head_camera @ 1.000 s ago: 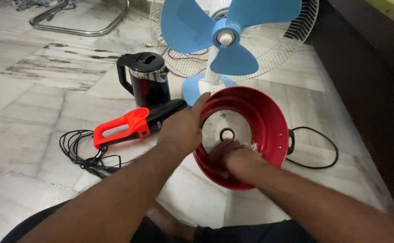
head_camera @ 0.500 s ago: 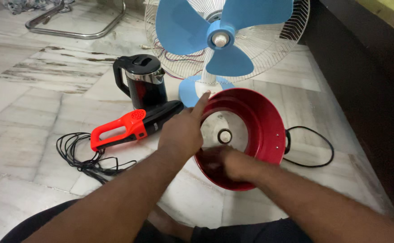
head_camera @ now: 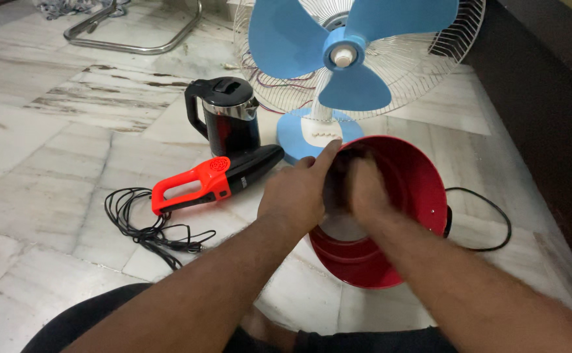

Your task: The person scrubs the exterior and interior of a red cooking pot using a cloth. They wipe the bottom, sides, and the inside surface of the pot while sitting on the floor.

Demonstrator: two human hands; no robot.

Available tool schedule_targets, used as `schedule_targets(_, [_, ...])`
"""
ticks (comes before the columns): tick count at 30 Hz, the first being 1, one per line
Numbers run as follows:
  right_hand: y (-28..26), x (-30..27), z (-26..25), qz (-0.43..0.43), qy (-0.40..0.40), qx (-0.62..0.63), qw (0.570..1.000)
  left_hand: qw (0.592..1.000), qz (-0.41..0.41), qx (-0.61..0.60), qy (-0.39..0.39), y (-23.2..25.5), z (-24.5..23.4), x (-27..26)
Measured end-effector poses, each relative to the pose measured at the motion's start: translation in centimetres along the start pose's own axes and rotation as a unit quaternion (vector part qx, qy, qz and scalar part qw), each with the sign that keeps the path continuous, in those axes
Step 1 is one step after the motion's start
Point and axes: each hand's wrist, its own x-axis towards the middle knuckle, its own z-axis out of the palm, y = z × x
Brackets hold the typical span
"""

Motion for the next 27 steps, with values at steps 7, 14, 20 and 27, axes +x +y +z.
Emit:
schedule_targets(7, [3.2,-4.9,-7.5,-0.013,-0.047,-0.058,0.997,1.000,0.016,-0.008,-0.004,0.9,-0.4,-0.3])
schedule_targets(14, [5.4,-8.6,-0.8,0.025,-0.205,-0.004,0.978,1.000,0.010,-0.029,0.004,2.4,0.3,-0.2])
schedule_targets(20, [3.6,-8.3,3.5,-0.090,-0.284,0.144,0.944,0.999,0.004,-0.012,0.029,2.3,1.0,0.2])
schedule_targets(27, [0.4,-8.8,-4.4,0.087,-0.191,0.532,0.820,0.999,-0.044,-0.013,0.003,0.3,-0.1,0.2])
